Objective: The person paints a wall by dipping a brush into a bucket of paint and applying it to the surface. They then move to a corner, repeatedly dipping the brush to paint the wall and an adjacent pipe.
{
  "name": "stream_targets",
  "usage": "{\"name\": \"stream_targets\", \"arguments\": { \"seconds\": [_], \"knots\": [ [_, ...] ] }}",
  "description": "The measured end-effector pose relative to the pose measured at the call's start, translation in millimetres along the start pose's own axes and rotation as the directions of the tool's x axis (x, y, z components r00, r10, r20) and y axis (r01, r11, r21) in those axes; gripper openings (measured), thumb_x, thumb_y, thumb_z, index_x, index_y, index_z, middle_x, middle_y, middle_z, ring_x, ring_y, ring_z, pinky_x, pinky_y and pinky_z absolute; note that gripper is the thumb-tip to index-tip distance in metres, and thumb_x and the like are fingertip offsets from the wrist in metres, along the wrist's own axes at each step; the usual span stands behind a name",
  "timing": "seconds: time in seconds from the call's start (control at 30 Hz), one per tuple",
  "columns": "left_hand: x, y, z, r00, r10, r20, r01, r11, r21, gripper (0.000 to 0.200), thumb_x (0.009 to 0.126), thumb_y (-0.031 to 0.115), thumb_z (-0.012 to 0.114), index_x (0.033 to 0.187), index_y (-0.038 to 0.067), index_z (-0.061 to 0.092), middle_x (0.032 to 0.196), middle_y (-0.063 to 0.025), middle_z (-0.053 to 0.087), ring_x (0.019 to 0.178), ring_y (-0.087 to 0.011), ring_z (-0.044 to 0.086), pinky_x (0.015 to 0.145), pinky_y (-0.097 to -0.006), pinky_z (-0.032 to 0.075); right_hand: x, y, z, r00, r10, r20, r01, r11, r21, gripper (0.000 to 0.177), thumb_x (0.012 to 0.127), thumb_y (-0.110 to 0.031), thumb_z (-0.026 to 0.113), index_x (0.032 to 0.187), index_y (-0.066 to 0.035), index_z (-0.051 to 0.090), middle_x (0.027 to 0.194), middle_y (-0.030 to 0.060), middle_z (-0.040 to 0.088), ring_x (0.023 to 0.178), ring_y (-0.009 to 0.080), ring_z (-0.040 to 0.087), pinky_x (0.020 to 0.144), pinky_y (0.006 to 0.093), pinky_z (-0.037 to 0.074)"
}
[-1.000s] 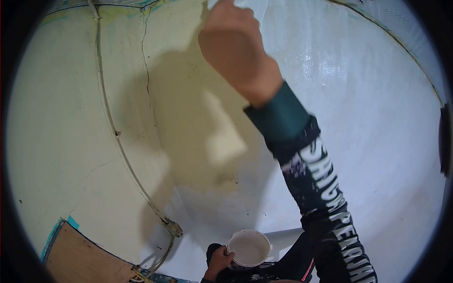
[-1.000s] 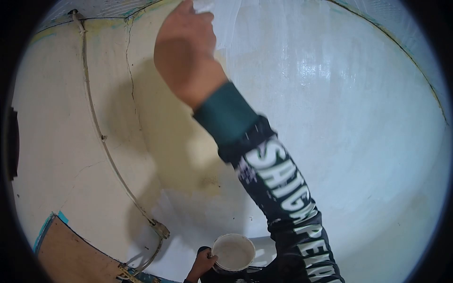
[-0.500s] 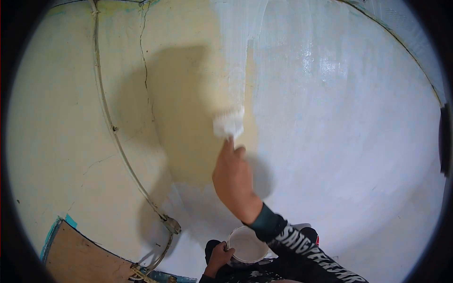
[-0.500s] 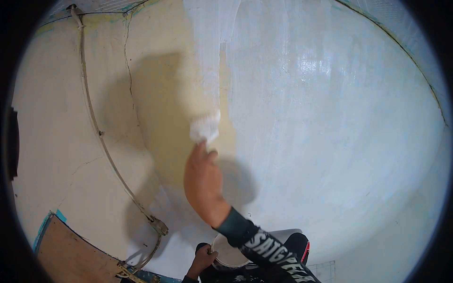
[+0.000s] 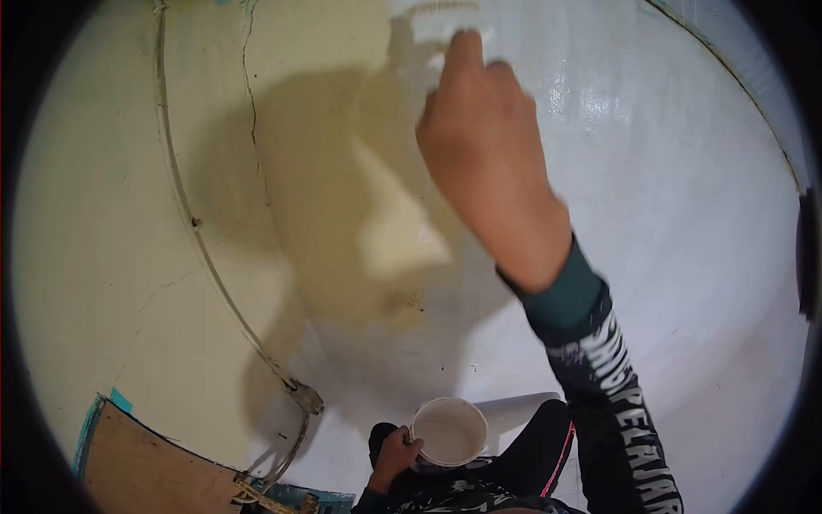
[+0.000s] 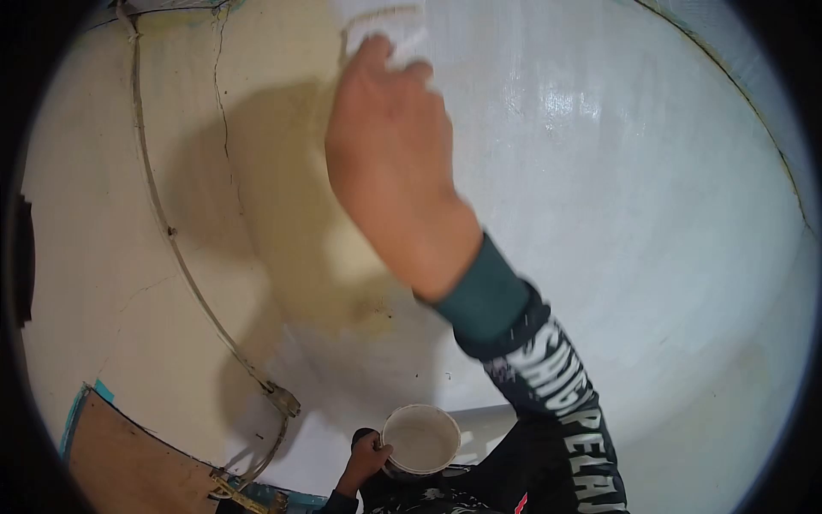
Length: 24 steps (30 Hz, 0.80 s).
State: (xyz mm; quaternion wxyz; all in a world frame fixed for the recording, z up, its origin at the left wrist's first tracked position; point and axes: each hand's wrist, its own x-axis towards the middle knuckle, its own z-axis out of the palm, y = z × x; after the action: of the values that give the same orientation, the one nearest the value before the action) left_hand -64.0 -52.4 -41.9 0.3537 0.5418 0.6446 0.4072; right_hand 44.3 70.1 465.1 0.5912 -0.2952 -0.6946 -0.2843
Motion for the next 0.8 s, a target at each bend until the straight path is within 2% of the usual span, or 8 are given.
{"name": "stream_targets", "arguments": {
  "seconds": [0.13, 0.2, 0.27, 0.33, 0.4, 0.5, 0.67, 0.8],
  "knots": [
    [-1.1, 1.2, -1.7, 1.000, -0.010, -0.016, 0.010, 1.000, -0.012, 0.033, 0.077, 0.025, 0.073, 0.074, -0.002, 0.053, 0.062, -0.0155, 0.055, 0.058, -0.0262, 0.059, 0.058, -0.0391, 0.047, 20.6, 18.7, 23.6, 0.992, -0.031, 0.118, 0.042, 0.995, -0.090, 0.026, 0.078, 0.008, 0.061, 0.102, 0.012, 0.053, 0.084, 0.0322, 0.060, 0.068, 0.0393, 0.067, 0.053, 0.0425, 0.056],
    [2.4, -1.3, -1.3, 0.999, -0.019, -0.026, 0.018, 1.000, -0.015, 0.034, 0.076, 0.025, 0.073, 0.074, -0.002, 0.053, 0.062, -0.0153, 0.055, 0.058, -0.0262, 0.059, 0.058, -0.0390, 0.047, -8.9, 21.0, 37.1, 1.000, 0.017, 0.012, -0.015, 0.986, -0.165, 0.031, 0.081, 0.005, 0.062, 0.110, 0.015, 0.056, 0.084, 0.0292, 0.061, 0.066, 0.0335, 0.069, 0.051, 0.0371, 0.056],
    [3.9, -6.6, 0.3, 0.999, -0.031, -0.025, 0.030, 0.998, -0.050, 0.033, 0.076, 0.024, 0.073, 0.073, -0.002, 0.053, 0.062, -0.0154, 0.055, 0.058, -0.0266, 0.058, 0.058, -0.0396, 0.047, -54.6, 9.3, 38.8, 0.987, 0.141, 0.071, -0.126, 0.974, -0.188, 0.045, 0.080, 0.005, 0.057, 0.123, 0.012, 0.047, 0.080, 0.0292, 0.057, 0.057, 0.0421, 0.062, 0.048, 0.0453, 0.052],
    [7.9, -14.0, 3.9, 0.999, -0.031, -0.023, 0.030, 0.999, -0.031, 0.033, 0.076, 0.024, 0.073, 0.072, -0.002, 0.053, 0.062, -0.0153, 0.054, 0.057, -0.0266, 0.058, 0.057, -0.0397, 0.047, -110.8, -5.7, 38.9, 0.951, 0.238, 0.199, -0.177, 0.943, -0.282, 0.051, 0.087, 0.002, 0.058, 0.135, 0.014, 0.046, 0.089, 0.0270, 0.058, 0.055, 0.0301, 0.067, 0.046, 0.0331, 0.054],
    [8.4, -11.2, 2.0, 1.000, -0.016, -0.009, 0.016, 1.000, -0.009, 0.034, 0.076, 0.025, 0.073, 0.071, -0.001, 0.051, 0.061, -0.0152, 0.054, 0.057, -0.0267, 0.056, 0.057, -0.0399, 0.046, -164.7, -13.1, 35.2, 0.855, 0.336, 0.395, -0.237, 0.931, -0.279, 0.055, 0.087, 0.000, 0.057, 0.139, 0.011, 0.043, 0.092, 0.0268, 0.057, 0.054, 0.0288, 0.066, 0.045, 0.0338, 0.053],
    [4.3, -2.7, 0.2, 1.000, -0.004, -0.003, 0.004, 1.000, 0.027, 0.035, 0.076, 0.026, 0.073, 0.071, 0.000, 0.050, 0.062, -0.0153, 0.054, 0.057, -0.0271, 0.056, 0.058, -0.0396, 0.047, -234.9, -17.9, 28.5, 0.817, 0.342, 0.465, -0.246, 0.935, -0.256, 0.057, 0.086, 0.000, 0.056, 0.140, 0.012, 0.041, 0.092, 0.0261, 0.056, 0.053, 0.0289, 0.065, 0.045, 0.0342, 0.053],
    [-4.8, -1.8, -2.5, 0.999, -0.027, -0.028, 0.028, 1.000, 0.009, 0.033, 0.076, 0.025, 0.073, 0.074, -0.001, 0.054, 0.064, -0.0152, 0.055, 0.059, -0.0268, 0.057, 0.059, -0.0398, 0.047, -277.4, -21.8, -0.8, 0.573, 0.463, 0.676, -0.518, 0.844, -0.139, 0.057, 0.087, -0.002, 0.058, 0.140, 0.011, 0.040, 0.090, 0.0264, 0.055, 0.059, 0.0407, 0.061, 0.051, 0.0464, 0.050],
    [-4.6, -6.1, -4.1, 0.999, -0.030, -0.013, 0.031, 0.999, 0.019, 0.031, 0.076, 0.026, 0.073, 0.080, -0.002, 0.059, 0.066, -0.0152, 0.057, 0.061, -0.0270, 0.058, 0.060, -0.0402, 0.047, -214.8, -6.8, -44.1, 0.673, 0.373, 0.638, -0.439, 0.896, -0.061, 0.047, 0.089, -0.003, 0.057, 0.133, 0.009, 0.045, 0.088, 0.0279, 0.058, 0.066, 0.0458, 0.061, 0.056, 0.0521, 0.050]
  ]
}}
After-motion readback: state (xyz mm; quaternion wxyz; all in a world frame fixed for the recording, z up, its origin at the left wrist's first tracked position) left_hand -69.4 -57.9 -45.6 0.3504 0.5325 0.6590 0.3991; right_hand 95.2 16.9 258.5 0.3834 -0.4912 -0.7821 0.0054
